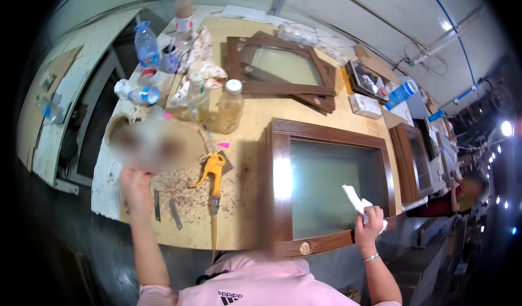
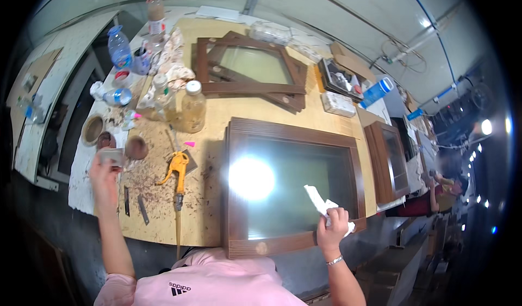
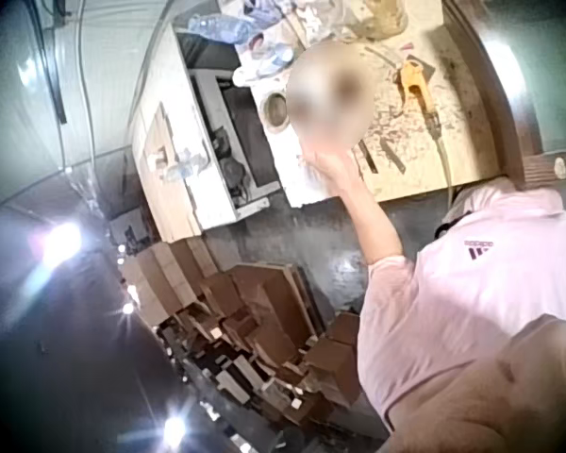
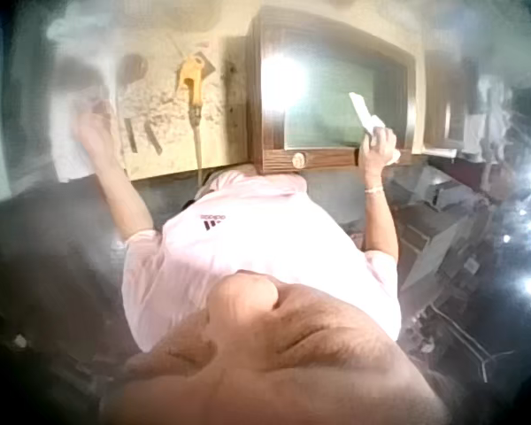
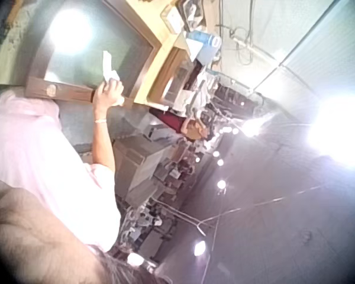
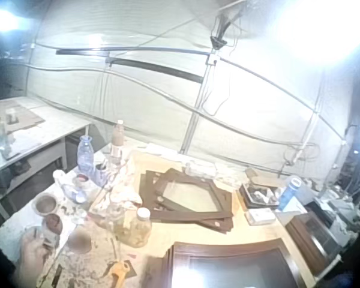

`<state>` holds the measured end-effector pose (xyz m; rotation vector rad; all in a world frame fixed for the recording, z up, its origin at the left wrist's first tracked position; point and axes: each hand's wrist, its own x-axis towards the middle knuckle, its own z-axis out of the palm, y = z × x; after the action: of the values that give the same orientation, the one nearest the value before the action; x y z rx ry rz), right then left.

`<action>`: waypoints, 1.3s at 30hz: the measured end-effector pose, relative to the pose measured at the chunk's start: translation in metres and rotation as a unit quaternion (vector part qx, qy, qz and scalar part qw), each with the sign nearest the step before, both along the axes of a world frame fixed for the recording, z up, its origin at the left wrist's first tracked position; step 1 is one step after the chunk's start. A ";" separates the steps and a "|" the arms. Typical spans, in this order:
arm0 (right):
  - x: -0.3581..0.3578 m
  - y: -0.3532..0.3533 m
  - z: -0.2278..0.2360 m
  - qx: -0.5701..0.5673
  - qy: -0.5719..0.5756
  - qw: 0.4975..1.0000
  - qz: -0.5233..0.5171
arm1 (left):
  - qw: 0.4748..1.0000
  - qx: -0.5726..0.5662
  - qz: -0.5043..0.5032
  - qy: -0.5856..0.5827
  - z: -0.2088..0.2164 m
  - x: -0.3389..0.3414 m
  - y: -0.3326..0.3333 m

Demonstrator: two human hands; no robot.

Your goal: The person wipes glass panels in wooden frames with a cloth, sands the wooden frame edges using a block, and applies a substance to the wood surface.

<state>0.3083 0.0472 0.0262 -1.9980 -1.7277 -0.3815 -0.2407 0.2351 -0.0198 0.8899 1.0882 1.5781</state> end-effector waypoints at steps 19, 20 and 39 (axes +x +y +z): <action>0.001 -0.002 0.008 -0.023 0.005 1.000 -0.008 | 0.902 0.191 -0.133 0.364 0.023 0.235 0.150; 0.001 -0.003 0.007 -0.025 0.006 1.000 -0.010 | 0.892 0.200 -0.138 0.380 0.025 0.236 0.146; 0.002 0.001 0.007 -0.023 0.009 1.000 0.001 | 0.919 0.105 -0.310 0.221 0.036 0.185 0.011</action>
<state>0.3104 0.0484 0.0328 -2.0251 -1.7425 -0.3237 -0.0560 0.2464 0.0157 1.6129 0.8138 0.9877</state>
